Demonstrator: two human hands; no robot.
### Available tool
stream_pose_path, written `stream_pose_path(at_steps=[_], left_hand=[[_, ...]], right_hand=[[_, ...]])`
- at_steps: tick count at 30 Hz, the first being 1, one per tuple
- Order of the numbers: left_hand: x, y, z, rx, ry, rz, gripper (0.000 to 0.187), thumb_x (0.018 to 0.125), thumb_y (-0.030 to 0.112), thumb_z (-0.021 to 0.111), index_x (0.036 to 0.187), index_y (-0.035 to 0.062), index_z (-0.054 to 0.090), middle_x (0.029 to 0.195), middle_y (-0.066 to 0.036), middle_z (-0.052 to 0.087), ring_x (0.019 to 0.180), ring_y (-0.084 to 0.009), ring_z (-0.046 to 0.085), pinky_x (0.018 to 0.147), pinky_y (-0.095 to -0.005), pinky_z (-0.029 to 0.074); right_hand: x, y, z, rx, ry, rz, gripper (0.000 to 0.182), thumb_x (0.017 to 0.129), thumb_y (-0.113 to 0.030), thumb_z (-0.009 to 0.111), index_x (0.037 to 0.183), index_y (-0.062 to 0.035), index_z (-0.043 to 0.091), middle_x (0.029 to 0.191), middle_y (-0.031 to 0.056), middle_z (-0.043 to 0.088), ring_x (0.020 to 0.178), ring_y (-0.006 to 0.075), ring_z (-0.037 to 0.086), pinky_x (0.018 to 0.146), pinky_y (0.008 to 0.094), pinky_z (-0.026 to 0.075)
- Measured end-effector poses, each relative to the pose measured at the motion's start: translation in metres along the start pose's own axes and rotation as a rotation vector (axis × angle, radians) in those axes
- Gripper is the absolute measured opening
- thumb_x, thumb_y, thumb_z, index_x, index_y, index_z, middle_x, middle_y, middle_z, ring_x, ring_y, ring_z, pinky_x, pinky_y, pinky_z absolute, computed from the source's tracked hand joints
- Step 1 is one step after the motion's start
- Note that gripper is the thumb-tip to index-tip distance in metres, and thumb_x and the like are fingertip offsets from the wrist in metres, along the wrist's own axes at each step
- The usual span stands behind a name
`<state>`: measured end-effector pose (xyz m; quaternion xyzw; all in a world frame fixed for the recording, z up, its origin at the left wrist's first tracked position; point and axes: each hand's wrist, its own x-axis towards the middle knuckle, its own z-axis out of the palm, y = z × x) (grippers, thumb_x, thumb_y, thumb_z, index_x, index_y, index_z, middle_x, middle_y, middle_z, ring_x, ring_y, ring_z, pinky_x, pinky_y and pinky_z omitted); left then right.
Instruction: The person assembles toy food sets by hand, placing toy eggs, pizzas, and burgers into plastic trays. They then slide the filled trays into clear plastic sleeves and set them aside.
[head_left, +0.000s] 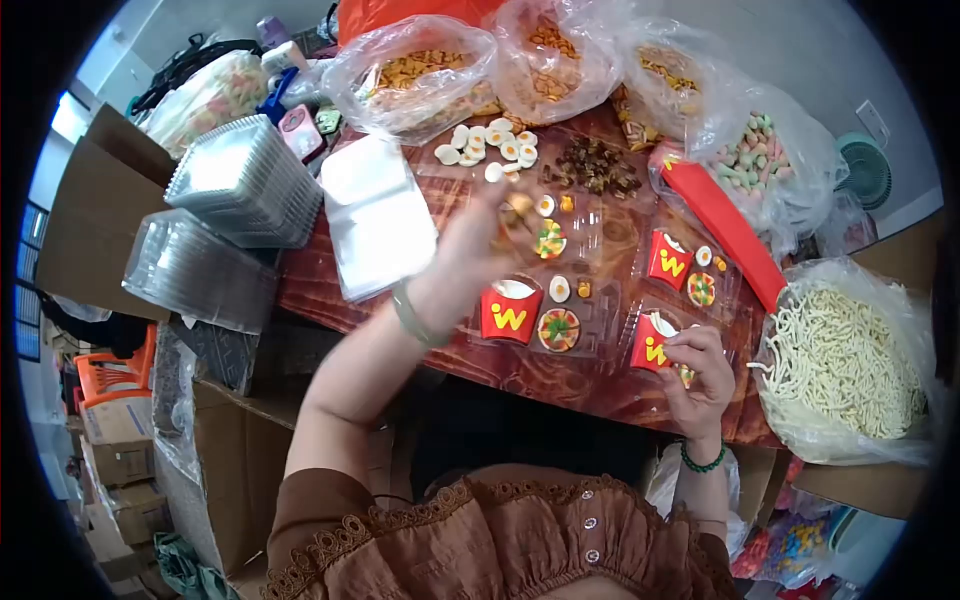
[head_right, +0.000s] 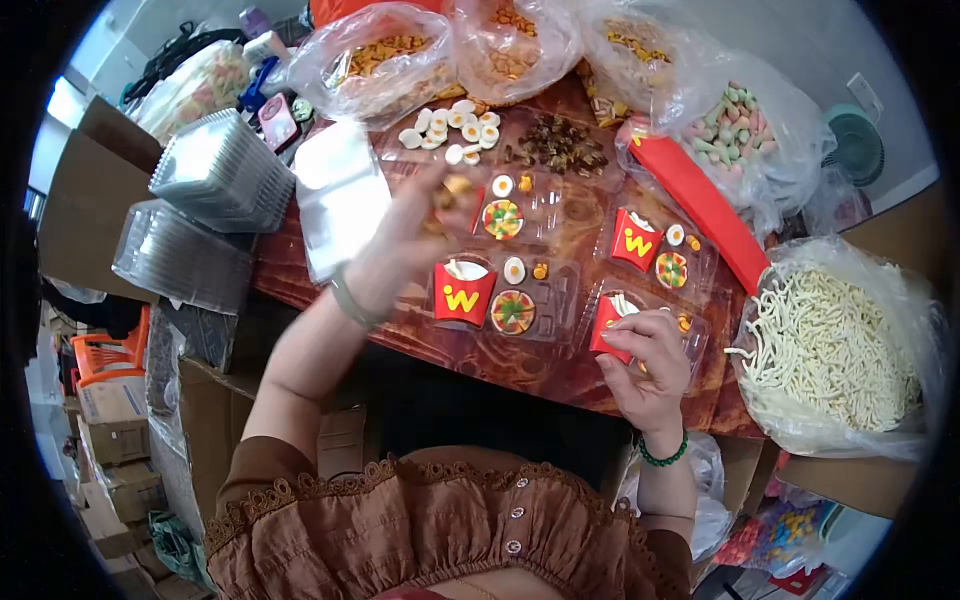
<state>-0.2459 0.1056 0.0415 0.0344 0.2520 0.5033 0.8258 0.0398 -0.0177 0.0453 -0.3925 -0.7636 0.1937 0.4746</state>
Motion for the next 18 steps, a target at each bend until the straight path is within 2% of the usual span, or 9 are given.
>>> stream_pose_path(at_steps=[1, 2, 3, 4, 5, 7, 13, 17, 18], left_hand=[[0.020, 0.045, -0.010, 0.126, -0.054, 0.154, 0.026, 0.099, 0.025, 0.042, 0.096, 0.0032, 0.055, 0.090, -0.008, 0.062, 0.065, -0.0120, 0.056, 0.046, -0.0159, 0.043], [0.029, 0.079, 0.009, 0.181, 0.131, 0.372, 0.021, 0.097, 0.021, 0.044, 0.096, 0.0024, 0.055, 0.091, -0.009, 0.063, 0.065, -0.0114, 0.056, 0.049, -0.0179, 0.046], [0.061, 0.146, -0.017, 0.149, 0.032, 0.285, 0.020, 0.095, 0.019, 0.048, 0.100, 0.0016, 0.055, 0.098, -0.012, 0.063, 0.075, -0.0172, 0.060, 0.061, -0.0252, 0.053], [0.067, 0.169, 0.020, -0.009, 0.280, 0.500, 0.024, 0.091, 0.014, 0.051, 0.110, 0.0002, 0.053, 0.108, -0.017, 0.060, 0.090, -0.0266, 0.060, 0.076, -0.0329, 0.054], [0.059, 0.176, 0.054, 0.098, 0.448, 0.634, 0.037, 0.086, 0.011, 0.055, 0.121, -0.0009, 0.049, 0.114, -0.020, 0.057, 0.100, -0.0316, 0.057, 0.088, -0.0343, 0.049], [0.077, 0.173, 0.048, 0.150, 0.450, 0.646, 0.037, 0.086, 0.011, 0.057, 0.120, -0.0007, 0.050, 0.113, -0.019, 0.058, 0.100, -0.0307, 0.057, 0.088, -0.0339, 0.049], [0.114, 0.190, 0.020, 0.456, 0.499, 0.946, 0.040, 0.081, 0.010, 0.065, 0.119, 0.0003, 0.053, 0.108, -0.012, 0.061, 0.099, -0.0253, 0.059, 0.084, -0.0314, 0.049], [0.122, 0.199, 0.017, 0.662, 0.535, 1.188, 0.043, 0.079, 0.009, 0.071, 0.118, 0.0009, 0.055, 0.105, -0.007, 0.063, 0.099, -0.0217, 0.060, 0.082, -0.0298, 0.048], [0.121, 0.192, 0.011, 0.664, 0.541, 1.188, 0.043, 0.079, 0.009, 0.071, 0.118, 0.0009, 0.055, 0.105, -0.007, 0.063, 0.099, -0.0217, 0.060, 0.082, -0.0298, 0.048]], right_hand=[[-0.004, 0.002, -0.001, -0.013, -0.012, 0.021, 0.018, 0.074, -0.010, 0.073, 0.091, -0.0062, 0.066, 0.091, 0.0081, 0.062, 0.083, 0.0235, 0.057, 0.078, 0.0346, 0.042], [-0.010, 0.003, -0.002, -0.030, -0.022, 0.047, 0.018, 0.074, -0.009, 0.073, 0.090, -0.0057, 0.066, 0.089, 0.0082, 0.063, 0.083, 0.0230, 0.057, 0.077, 0.0339, 0.042], [-0.012, 0.002, 0.000, 0.022, -0.017, 0.099, 0.017, 0.073, -0.006, 0.073, 0.090, -0.0055, 0.067, 0.088, 0.0077, 0.064, 0.081, 0.0224, 0.058, 0.076, 0.0327, 0.043], [-0.017, 0.004, 0.001, 0.027, -0.021, 0.131, 0.017, 0.073, -0.005, 0.073, 0.089, -0.0052, 0.067, 0.087, 0.0074, 0.064, 0.081, 0.0221, 0.058, 0.075, 0.0323, 0.043], [-0.021, 0.006, 0.002, 0.034, -0.023, 0.162, 0.017, 0.073, -0.004, 0.073, 0.088, -0.0049, 0.067, 0.087, 0.0071, 0.064, 0.081, 0.0218, 0.058, 0.074, 0.0318, 0.044], [-0.026, 0.006, 0.001, 0.013, -0.032, 0.209, 0.017, 0.073, -0.003, 0.072, 0.088, -0.0044, 0.067, 0.087, 0.0065, 0.065, 0.081, 0.0210, 0.059, 0.075, 0.0318, 0.044], [-0.038, 0.011, -0.013, 0.014, 0.001, 0.261, 0.016, 0.074, -0.002, 0.072, 0.089, -0.0035, 0.067, 0.086, 0.0070, 0.065, 0.080, 0.0197, 0.059, 0.073, 0.0300, 0.045], [-0.037, 0.016, -0.025, 0.068, 0.028, 0.360, 0.015, 0.075, 0.000, 0.071, 0.089, -0.0019, 0.067, 0.084, 0.0080, 0.065, 0.077, 0.0192, 0.060, 0.070, 0.0285, 0.046], [-0.035, 0.016, -0.026, 0.101, 0.021, 0.405, 0.015, 0.075, 0.000, 0.071, 0.089, -0.0015, 0.067, 0.084, 0.0083, 0.065, 0.075, 0.0190, 0.061, 0.069, 0.0281, 0.047]])
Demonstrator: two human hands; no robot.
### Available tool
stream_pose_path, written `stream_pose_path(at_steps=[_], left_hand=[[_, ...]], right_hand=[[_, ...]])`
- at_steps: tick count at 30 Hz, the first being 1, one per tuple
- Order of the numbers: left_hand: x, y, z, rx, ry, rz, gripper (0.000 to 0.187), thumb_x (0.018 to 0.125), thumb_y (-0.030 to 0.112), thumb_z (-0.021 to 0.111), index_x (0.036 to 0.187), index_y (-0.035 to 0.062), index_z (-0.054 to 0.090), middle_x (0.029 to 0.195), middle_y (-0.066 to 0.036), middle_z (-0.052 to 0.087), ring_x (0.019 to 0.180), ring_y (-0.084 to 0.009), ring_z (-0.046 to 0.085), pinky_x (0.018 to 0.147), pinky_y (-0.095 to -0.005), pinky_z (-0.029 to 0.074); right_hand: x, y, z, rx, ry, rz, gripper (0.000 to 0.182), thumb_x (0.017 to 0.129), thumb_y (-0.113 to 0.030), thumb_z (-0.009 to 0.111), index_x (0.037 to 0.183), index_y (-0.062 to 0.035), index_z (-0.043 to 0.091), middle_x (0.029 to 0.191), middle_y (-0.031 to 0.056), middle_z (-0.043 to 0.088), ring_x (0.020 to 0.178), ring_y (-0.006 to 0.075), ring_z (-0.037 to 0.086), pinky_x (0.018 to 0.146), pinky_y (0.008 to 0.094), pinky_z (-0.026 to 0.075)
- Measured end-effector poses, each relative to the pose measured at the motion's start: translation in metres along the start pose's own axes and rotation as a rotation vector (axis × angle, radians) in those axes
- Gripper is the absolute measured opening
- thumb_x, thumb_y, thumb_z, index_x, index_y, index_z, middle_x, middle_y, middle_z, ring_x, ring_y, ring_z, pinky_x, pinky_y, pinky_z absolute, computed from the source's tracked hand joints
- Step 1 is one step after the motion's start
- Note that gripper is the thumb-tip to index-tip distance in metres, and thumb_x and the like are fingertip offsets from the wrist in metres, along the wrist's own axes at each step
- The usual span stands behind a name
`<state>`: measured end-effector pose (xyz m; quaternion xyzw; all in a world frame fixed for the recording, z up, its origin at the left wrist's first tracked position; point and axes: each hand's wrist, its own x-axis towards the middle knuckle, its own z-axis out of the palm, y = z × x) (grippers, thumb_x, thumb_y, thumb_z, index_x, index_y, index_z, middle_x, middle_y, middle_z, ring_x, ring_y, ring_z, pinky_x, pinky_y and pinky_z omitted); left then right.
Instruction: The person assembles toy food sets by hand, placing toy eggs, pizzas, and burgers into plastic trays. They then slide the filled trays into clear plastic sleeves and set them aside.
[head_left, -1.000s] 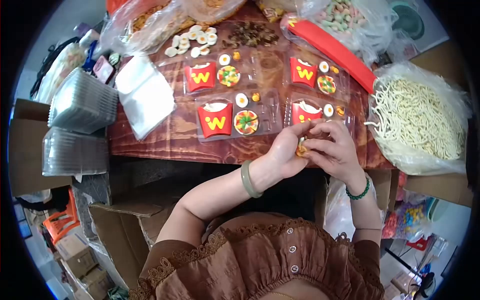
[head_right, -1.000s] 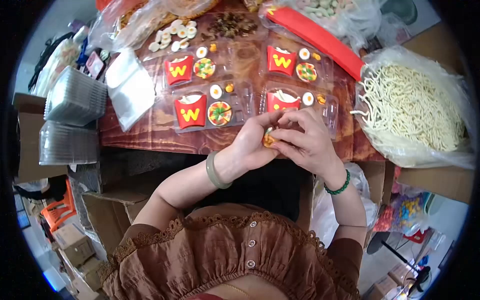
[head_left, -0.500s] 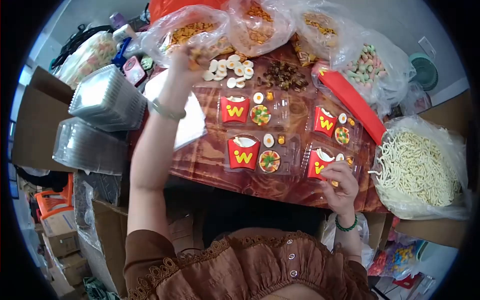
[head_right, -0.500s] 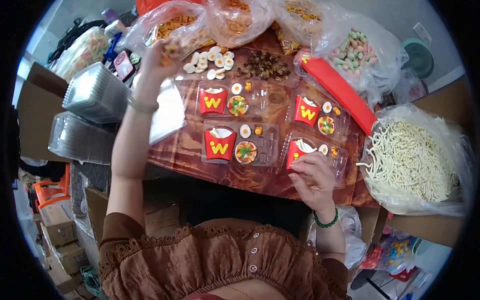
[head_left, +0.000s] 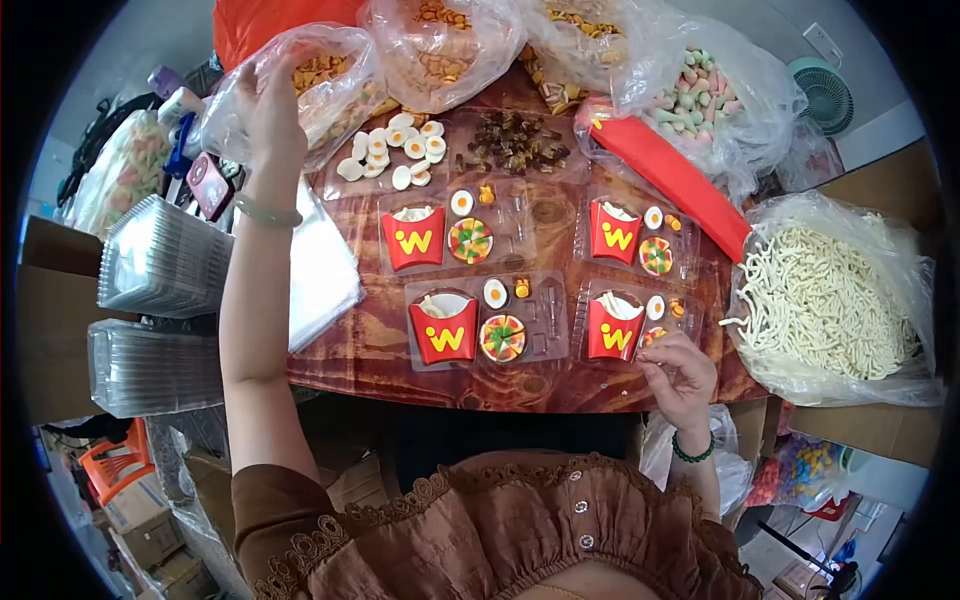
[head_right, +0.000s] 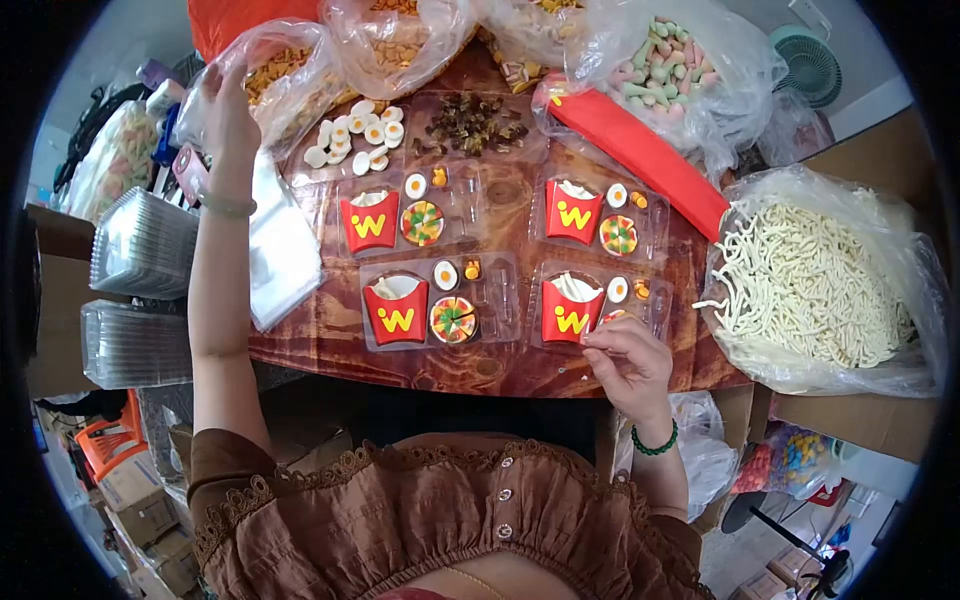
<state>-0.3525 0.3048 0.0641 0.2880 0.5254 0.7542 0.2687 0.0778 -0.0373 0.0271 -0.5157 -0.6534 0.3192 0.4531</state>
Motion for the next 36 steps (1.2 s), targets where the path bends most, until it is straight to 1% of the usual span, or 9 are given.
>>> stream_pose_path(at_steps=[2, 7, 13, 15, 20, 25, 26, 30, 36], left_hand=[[-0.053, 0.007, 0.005, -0.044, -0.450, 0.248, 0.039, 0.087, 0.008, 0.064, 0.122, 0.0006, 0.052, 0.112, -0.009, 0.061, 0.098, -0.0119, 0.060, 0.081, -0.0250, 0.049], [-0.098, 0.025, 0.039, -0.041, -0.734, 0.171, 0.024, 0.092, 0.012, 0.058, 0.114, 0.0009, 0.058, 0.104, -0.007, 0.065, 0.085, -0.0118, 0.062, 0.076, -0.0217, 0.049], [-0.120, 0.014, 0.058, 0.375, -1.142, -0.017, 0.025, 0.094, 0.024, 0.056, 0.100, 0.0011, 0.066, 0.086, -0.005, 0.068, 0.073, -0.0081, 0.062, 0.066, -0.0207, 0.049], [-0.113, 0.002, 0.063, 0.312, -1.072, 0.008, 0.028, 0.095, 0.026, 0.055, 0.100, 0.0013, 0.067, 0.084, -0.004, 0.068, 0.074, -0.0081, 0.062, 0.068, -0.0209, 0.049], [-0.089, -0.007, 0.074, 0.281, -0.821, 0.144, 0.025, 0.094, 0.021, 0.057, 0.105, 0.0004, 0.065, 0.093, -0.005, 0.068, 0.076, -0.0085, 0.061, 0.068, -0.0213, 0.049], [-0.130, -0.008, 0.074, 0.474, -1.338, 0.063, 0.018, 0.092, 0.013, 0.058, 0.104, -0.0002, 0.064, 0.088, -0.006, 0.067, 0.075, -0.0090, 0.063, 0.066, -0.0222, 0.051], [-0.137, -0.018, 0.077, 0.557, -1.368, 0.361, 0.020, 0.088, 0.009, 0.061, 0.106, -0.0007, 0.064, 0.089, -0.010, 0.068, 0.075, -0.0148, 0.064, 0.069, -0.0277, 0.052], [-0.143, -0.056, 0.092, 0.651, -1.304, 0.598, 0.023, 0.078, 0.002, 0.062, 0.100, 0.0007, 0.065, 0.088, -0.019, 0.067, 0.081, -0.0309, 0.065, 0.072, -0.0365, 0.051], [-0.141, -0.018, 0.139, 0.470, -1.089, 0.603, 0.026, 0.084, 0.009, 0.064, 0.109, 0.0026, 0.064, 0.094, -0.014, 0.069, 0.081, -0.0207, 0.066, 0.074, -0.0316, 0.051]], right_hand=[[0.011, 0.003, 0.001, 0.005, -0.021, -0.063, 0.015, 0.076, 0.001, 0.071, 0.089, -0.0016, 0.067, 0.083, 0.0086, 0.065, 0.074, 0.0186, 0.061, 0.067, 0.0275, 0.047], [0.040, -0.006, 0.005, 0.016, -0.103, -0.222, 0.015, 0.075, 0.001, 0.071, 0.089, -0.0017, 0.067, 0.080, 0.0083, 0.065, 0.072, 0.0181, 0.061, 0.063, 0.0272, 0.048], [0.063, -0.008, -0.009, -0.011, -0.206, -0.179, 0.015, 0.076, 0.000, 0.071, 0.090, -0.0029, 0.068, 0.079, 0.0071, 0.065, 0.070, 0.0172, 0.062, 0.062, 0.0269, 0.047], [0.076, -0.010, -0.017, -0.034, -0.267, -0.014, 0.015, 0.077, -0.002, 0.070, 0.091, -0.0028, 0.068, 0.079, 0.0071, 0.065, 0.069, 0.0167, 0.061, 0.061, 0.0268, 0.047], [0.103, -0.013, -0.020, -0.071, -0.257, -0.073, 0.016, 0.077, -0.002, 0.070, 0.093, -0.0019, 0.067, 0.079, 0.0070, 0.065, 0.069, 0.0161, 0.061, 0.061, 0.0274, 0.047], [0.108, -0.005, -0.014, -0.075, -0.309, -0.071, 0.015, 0.079, -0.004, 0.069, 0.095, -0.0035, 0.068, 0.081, 0.0058, 0.066, 0.070, 0.0135, 0.061, 0.058, 0.0252, 0.046], [0.109, 0.000, -0.011, -0.078, -0.317, -0.051, 0.015, 0.080, -0.005, 0.068, 0.096, -0.0042, 0.069, 0.082, 0.0055, 0.066, 0.070, 0.0124, 0.061, 0.056, 0.0241, 0.046], [0.115, 0.001, -0.010, -0.078, -0.341, -0.051, 0.016, 0.082, -0.007, 0.068, 0.098, -0.0061, 0.069, 0.084, 0.0050, 0.066, 0.068, 0.0103, 0.060, 0.052, 0.0229, 0.045], [0.116, 0.009, -0.016, -0.070, -0.319, -0.051, 0.016, 0.082, -0.008, 0.068, 0.097, -0.0060, 0.069, 0.085, 0.0051, 0.067, 0.070, 0.0113, 0.061, 0.055, 0.0229, 0.045]])
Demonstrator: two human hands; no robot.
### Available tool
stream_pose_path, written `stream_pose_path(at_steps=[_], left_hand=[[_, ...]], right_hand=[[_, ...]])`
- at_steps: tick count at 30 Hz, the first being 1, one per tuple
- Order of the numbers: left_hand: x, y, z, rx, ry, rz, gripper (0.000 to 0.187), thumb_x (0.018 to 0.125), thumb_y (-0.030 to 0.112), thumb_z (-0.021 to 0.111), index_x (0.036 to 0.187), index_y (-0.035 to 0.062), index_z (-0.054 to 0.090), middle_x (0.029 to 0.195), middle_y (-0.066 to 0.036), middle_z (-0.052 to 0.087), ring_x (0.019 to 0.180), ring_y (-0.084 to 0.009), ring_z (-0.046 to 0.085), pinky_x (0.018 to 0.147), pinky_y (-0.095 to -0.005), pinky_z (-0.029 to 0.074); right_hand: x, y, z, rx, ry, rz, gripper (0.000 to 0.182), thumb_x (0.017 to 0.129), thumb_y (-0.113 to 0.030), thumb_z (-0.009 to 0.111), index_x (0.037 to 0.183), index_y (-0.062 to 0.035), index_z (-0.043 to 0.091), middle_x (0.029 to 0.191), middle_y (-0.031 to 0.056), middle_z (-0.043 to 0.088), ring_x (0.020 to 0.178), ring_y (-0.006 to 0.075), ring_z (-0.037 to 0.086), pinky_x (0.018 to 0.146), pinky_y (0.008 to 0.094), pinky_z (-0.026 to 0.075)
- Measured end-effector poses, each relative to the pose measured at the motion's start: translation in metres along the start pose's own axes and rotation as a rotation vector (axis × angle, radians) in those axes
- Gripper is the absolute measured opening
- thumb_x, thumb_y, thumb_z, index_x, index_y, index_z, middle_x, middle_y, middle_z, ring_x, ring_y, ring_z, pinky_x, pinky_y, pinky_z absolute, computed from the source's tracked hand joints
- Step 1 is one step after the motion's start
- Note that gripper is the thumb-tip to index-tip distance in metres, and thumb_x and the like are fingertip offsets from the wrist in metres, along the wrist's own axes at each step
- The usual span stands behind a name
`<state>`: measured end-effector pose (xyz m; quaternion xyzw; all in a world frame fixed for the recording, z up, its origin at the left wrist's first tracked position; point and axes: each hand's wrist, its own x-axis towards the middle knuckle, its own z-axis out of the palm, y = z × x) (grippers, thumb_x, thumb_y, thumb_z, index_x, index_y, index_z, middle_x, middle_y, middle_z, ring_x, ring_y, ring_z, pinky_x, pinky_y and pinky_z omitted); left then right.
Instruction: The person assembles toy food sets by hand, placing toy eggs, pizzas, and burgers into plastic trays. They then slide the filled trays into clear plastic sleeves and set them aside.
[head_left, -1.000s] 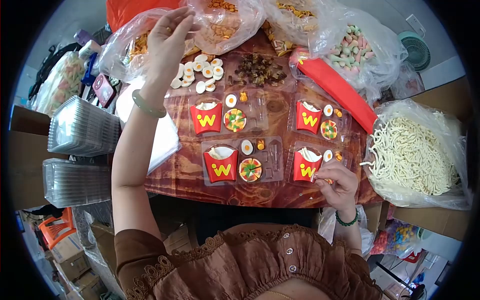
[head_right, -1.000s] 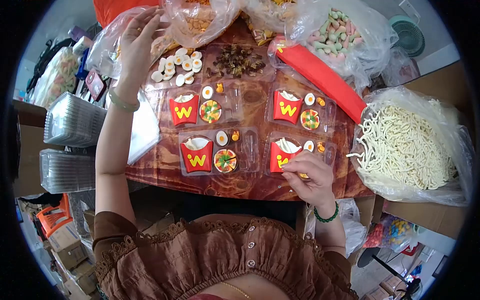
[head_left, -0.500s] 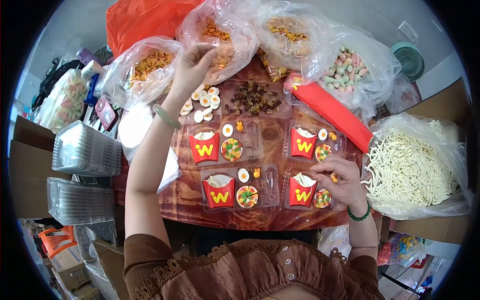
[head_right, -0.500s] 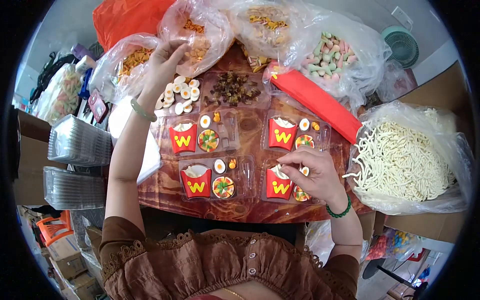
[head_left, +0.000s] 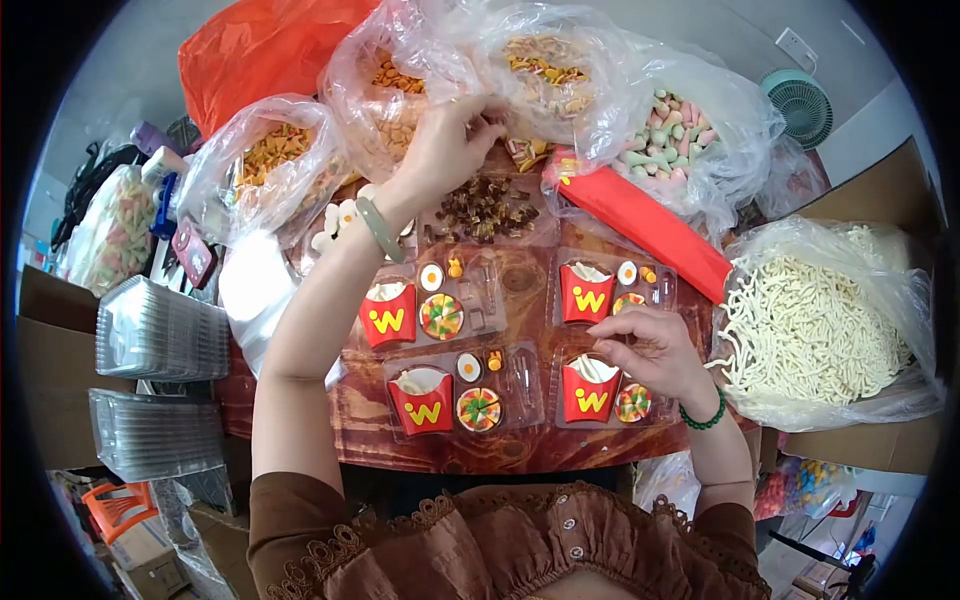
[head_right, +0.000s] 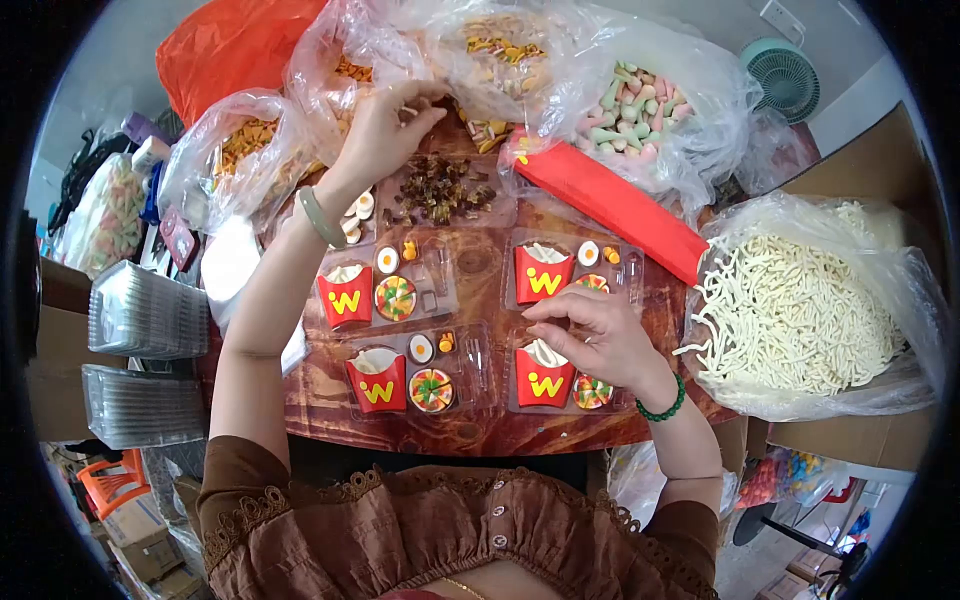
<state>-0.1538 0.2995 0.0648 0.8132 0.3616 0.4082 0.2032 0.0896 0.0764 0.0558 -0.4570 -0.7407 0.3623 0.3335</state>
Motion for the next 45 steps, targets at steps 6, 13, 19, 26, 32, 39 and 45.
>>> stream_pose_path(at_steps=[6, 13, 19, 26, 32, 39, 45], left_hand=[[0.083, -0.033, 0.041, 0.098, 0.060, 0.071, 0.026, 0.082, 0.009, 0.059, 0.107, 0.0050, 0.066, 0.093, -0.016, 0.068, 0.084, -0.0275, 0.067, 0.076, -0.0358, 0.052], [0.168, -0.069, 0.117, 0.665, -0.303, -0.211, 0.030, 0.076, 0.011, 0.060, 0.103, 0.0035, 0.066, 0.109, -0.018, 0.064, 0.093, -0.0307, 0.065, 0.081, -0.0382, 0.053], [0.173, -0.088, 0.141, 0.762, -0.209, -0.018, 0.025, 0.073, 0.007, 0.064, 0.097, 0.0003, 0.067, 0.099, -0.021, 0.066, 0.090, -0.0306, 0.066, 0.078, -0.0375, 0.054], [0.163, -0.069, 0.123, 0.093, 0.258, -0.306, 0.013, 0.078, 0.003, 0.063, 0.089, -0.0028, 0.067, 0.086, -0.018, 0.068, 0.082, -0.0264, 0.067, 0.068, -0.0347, 0.053], [0.167, -0.092, 0.107, -1.270, 0.026, -0.659, 0.008, 0.087, 0.002, 0.057, 0.094, 0.0008, 0.059, 0.084, -0.008, 0.061, 0.077, -0.0135, 0.059, 0.059, -0.0250, 0.049], [0.084, 0.011, 0.066, -1.957, 0.045, -0.655, 0.025, 0.088, 0.000, 0.046, 0.113, -0.0059, 0.048, 0.104, -0.021, 0.055, 0.090, -0.0310, 0.058, 0.073, -0.0302, 0.054], [-0.028, 0.075, 0.044, -1.979, -0.228, -0.771, 0.032, 0.099, 0.014, 0.038, 0.122, -0.0082, 0.042, 0.118, -0.025, 0.052, 0.104, -0.0340, 0.058, 0.083, -0.0332, 0.057]], right_hand=[[-0.006, -0.014, 0.008, 0.023, -0.033, -0.081, 0.017, 0.077, -0.001, 0.070, 0.094, -0.0025, 0.068, 0.081, 0.0078, 0.067, 0.071, 0.0173, 0.062, 0.063, 0.0276, 0.048], [-0.064, -0.015, 0.002, 0.113, 0.000, 0.067, 0.018, 0.079, -0.003, 0.069, 0.097, -0.0045, 0.068, 0.083, 0.0071, 0.066, 0.075, 0.0193, 0.062, 0.067, 0.0307, 0.048], [-0.109, 0.003, 0.004, 0.179, 0.224, 0.262, 0.017, 0.079, 0.002, 0.068, 0.095, -0.0021, 0.067, 0.084, 0.0079, 0.067, 0.073, 0.0148, 0.062, 0.065, 0.0256, 0.046], [-0.107, 0.014, 0.000, 0.166, 0.217, 0.163, 0.017, 0.082, -0.001, 0.067, 0.099, -0.0020, 0.066, 0.088, 0.0086, 0.068, 0.079, 0.0158, 0.065, 0.069, 0.0262, 0.050], [-0.108, 0.009, -0.001, 0.153, 0.243, 0.167, 0.016, 0.081, -0.002, 0.068, 0.097, -0.0026, 0.067, 0.086, 0.0078, 0.067, 0.077, 0.0154, 0.064, 0.065, 0.0249, 0.048], [-0.082, 0.008, -0.013, 0.102, 0.208, 0.214, 0.015, 0.083, -0.004, 0.067, 0.097, -0.0037, 0.067, 0.084, 0.0041, 0.067, 0.074, 0.0081, 0.059, 0.062, 0.0223, 0.045], [-0.004, -0.031, -0.017, 0.176, 0.400, -0.074, 0.016, 0.085, -0.004, 0.064, 0.100, -0.0009, 0.066, 0.090, 0.0029, 0.064, 0.078, 0.0075, 0.057, 0.068, 0.0213, 0.046]])
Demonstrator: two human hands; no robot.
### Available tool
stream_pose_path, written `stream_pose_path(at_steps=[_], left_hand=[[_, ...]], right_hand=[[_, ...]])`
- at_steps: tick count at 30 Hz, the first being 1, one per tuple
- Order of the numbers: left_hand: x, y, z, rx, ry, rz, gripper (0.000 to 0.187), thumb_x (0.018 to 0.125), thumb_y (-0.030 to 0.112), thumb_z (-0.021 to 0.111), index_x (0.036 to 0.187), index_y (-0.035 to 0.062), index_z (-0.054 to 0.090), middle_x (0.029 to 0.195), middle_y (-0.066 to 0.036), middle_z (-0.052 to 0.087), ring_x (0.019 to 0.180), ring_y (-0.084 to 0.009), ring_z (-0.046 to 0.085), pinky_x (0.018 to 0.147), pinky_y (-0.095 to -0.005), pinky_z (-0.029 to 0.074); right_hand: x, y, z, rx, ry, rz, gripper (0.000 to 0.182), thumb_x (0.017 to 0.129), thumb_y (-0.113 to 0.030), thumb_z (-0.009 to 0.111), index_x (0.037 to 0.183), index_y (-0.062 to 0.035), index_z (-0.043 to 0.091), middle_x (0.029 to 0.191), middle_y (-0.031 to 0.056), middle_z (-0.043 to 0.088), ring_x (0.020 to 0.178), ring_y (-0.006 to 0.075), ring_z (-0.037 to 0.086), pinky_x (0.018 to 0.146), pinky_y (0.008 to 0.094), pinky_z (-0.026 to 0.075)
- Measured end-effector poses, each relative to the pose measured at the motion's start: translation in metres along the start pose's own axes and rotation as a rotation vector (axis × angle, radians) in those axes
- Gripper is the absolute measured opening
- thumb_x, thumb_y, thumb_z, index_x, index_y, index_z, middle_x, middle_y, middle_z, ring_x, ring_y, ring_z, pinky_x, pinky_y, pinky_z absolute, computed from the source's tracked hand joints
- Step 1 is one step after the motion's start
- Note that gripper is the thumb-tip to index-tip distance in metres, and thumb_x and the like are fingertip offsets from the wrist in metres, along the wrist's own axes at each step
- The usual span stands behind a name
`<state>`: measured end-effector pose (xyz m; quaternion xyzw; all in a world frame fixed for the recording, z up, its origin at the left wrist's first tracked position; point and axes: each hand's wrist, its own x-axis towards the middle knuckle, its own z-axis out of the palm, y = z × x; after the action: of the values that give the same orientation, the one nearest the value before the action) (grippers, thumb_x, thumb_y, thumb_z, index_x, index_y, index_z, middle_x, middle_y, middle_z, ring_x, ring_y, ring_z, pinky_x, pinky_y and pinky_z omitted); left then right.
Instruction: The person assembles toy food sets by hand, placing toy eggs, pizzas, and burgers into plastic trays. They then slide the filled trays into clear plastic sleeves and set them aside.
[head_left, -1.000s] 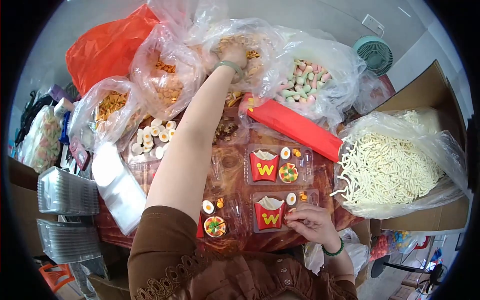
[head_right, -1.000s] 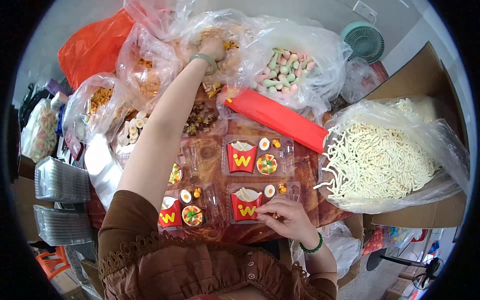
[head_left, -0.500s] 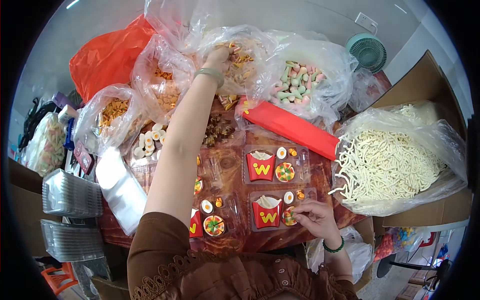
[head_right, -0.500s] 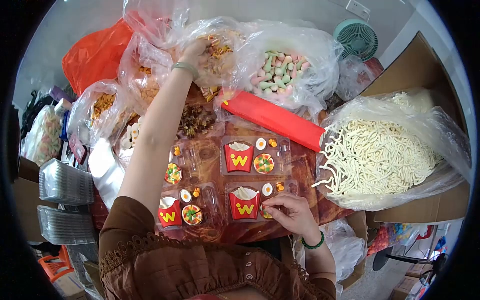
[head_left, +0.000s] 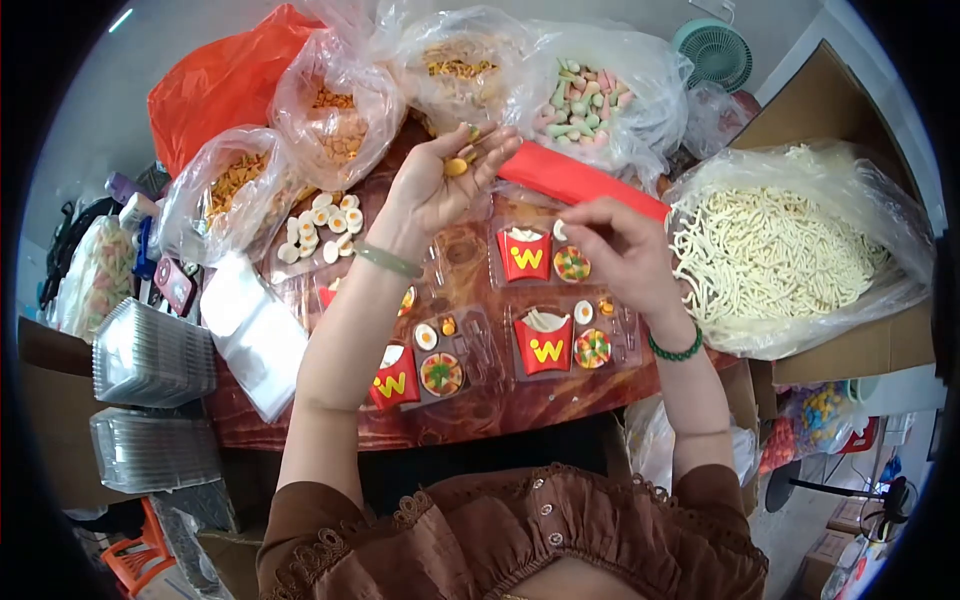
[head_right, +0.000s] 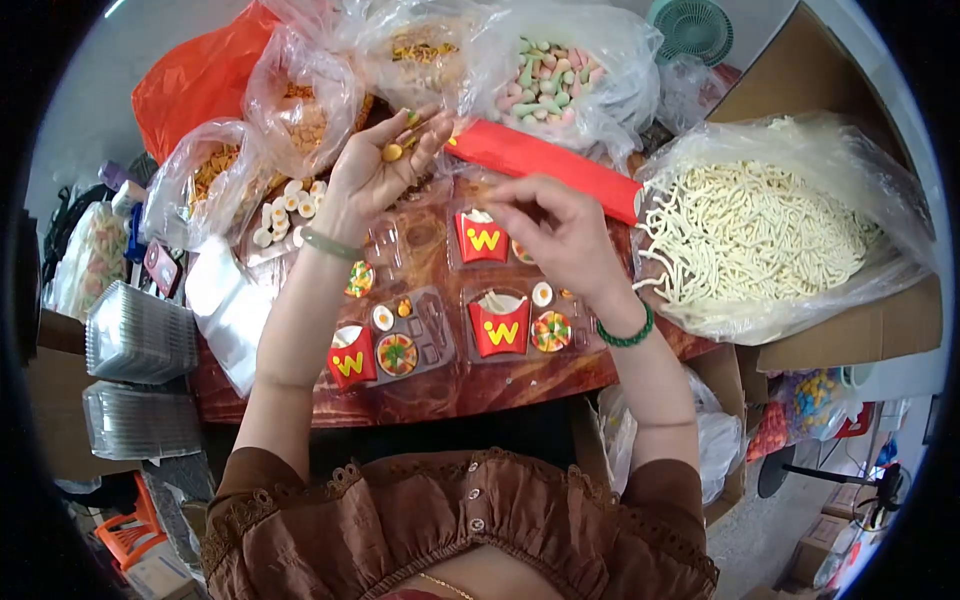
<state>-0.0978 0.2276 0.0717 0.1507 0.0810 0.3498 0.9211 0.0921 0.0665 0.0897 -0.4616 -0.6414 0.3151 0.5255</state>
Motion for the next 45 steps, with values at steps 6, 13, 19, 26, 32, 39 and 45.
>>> stream_pose_path(at_steps=[6, 13, 19, 26, 32, 39, 45], left_hand=[[-0.103, -0.068, 0.009, 0.451, 0.158, -0.059, 0.026, 0.096, 0.014, 0.050, 0.116, -0.0017, 0.055, 0.099, -0.011, 0.062, 0.068, -0.0124, 0.056, 0.053, -0.0174, 0.043], [-0.141, -0.101, -0.015, 0.861, 0.137, -0.186, 0.024, 0.090, 0.023, 0.064, 0.092, -0.0011, 0.065, 0.069, -0.002, 0.061, 0.053, -0.0062, 0.052, 0.045, -0.0182, 0.036], [-0.144, -0.146, -0.007, 1.262, 0.100, -0.297, 0.024, 0.086, 0.023, 0.069, 0.092, -0.0007, 0.067, 0.064, 0.000, 0.060, 0.049, -0.0041, 0.051, 0.045, -0.0188, 0.037], [-0.143, -0.166, -0.030, 0.251, 0.134, -0.313, 0.032, 0.098, 0.017, 0.048, 0.124, -0.0014, 0.051, 0.107, -0.013, 0.062, 0.086, -0.0168, 0.062, 0.072, -0.0233, 0.049], [-0.149, -0.170, -0.031, 0.179, 0.103, -0.249, 0.031, 0.098, 0.014, 0.047, 0.124, -0.0032, 0.049, 0.113, -0.015, 0.060, 0.088, -0.0195, 0.063, 0.072, -0.0247, 0.052], [-0.146, -0.178, -0.033, 0.132, 0.190, -0.215, 0.026, 0.097, 0.015, 0.048, 0.117, -0.0011, 0.052, 0.111, -0.015, 0.060, 0.085, -0.0181, 0.062, 0.066, -0.0216, 0.051], [-0.140, -0.183, -0.031, 0.003, 0.233, -0.176, 0.031, 0.096, 0.016, 0.052, 0.122, -0.0008, 0.051, 0.104, -0.011, 0.061, 0.077, -0.0145, 0.057, 0.061, -0.0203, 0.047]], right_hand=[[0.014, -0.011, 0.030, -0.085, -0.285, -0.037, 0.017, 0.086, -0.003, 0.063, 0.102, -0.0013, 0.066, 0.095, 0.0050, 0.064, 0.088, 0.0104, 0.059, 0.076, 0.0231, 0.048], [-0.026, -0.007, 0.024, -0.100, -0.574, 0.134, 0.016, 0.086, -0.009, 0.066, 0.099, -0.0004, 0.067, 0.082, 0.0023, 0.065, 0.076, 0.0078, 0.061, 0.067, 0.0226, 0.049], [-0.075, 0.014, 0.005, 0.037, -0.625, 0.481, 0.015, 0.084, -0.008, 0.068, 0.095, 0.0004, 0.064, 0.086, 0.0019, 0.065, 0.079, 0.0064, 0.060, 0.068, 0.0203, 0.048], [-0.050, 0.085, -0.064, -0.257, 0.005, 0.444, 0.013, 0.083, -0.008, 0.068, 0.093, -0.0005, 0.064, 0.082, 0.0021, 0.065, 0.073, 0.0059, 0.060, 0.064, 0.0206, 0.050], [-0.018, 0.130, -0.055, -0.612, 0.058, 0.344, 0.019, 0.076, -0.014, 0.072, 0.086, 0.0011, 0.067, 0.076, 0.0063, 0.067, 0.067, 0.0117, 0.063, 0.063, 0.0262, 0.051], [-0.017, 0.149, -0.044, -0.895, -0.023, 0.179, 0.013, 0.071, -0.013, 0.067, 0.077, -0.0010, 0.068, 0.078, 0.0166, 0.067, 0.075, 0.0292, 0.065, 0.069, 0.0369, 0.052], [-0.044, 0.050, -0.029, -0.380, -0.118, 0.224, 0.021, 0.083, -0.015, 0.068, 0.097, -0.0001, 0.067, 0.081, 0.0085, 0.066, 0.066, 0.0147, 0.062, 0.062, 0.0288, 0.050]])
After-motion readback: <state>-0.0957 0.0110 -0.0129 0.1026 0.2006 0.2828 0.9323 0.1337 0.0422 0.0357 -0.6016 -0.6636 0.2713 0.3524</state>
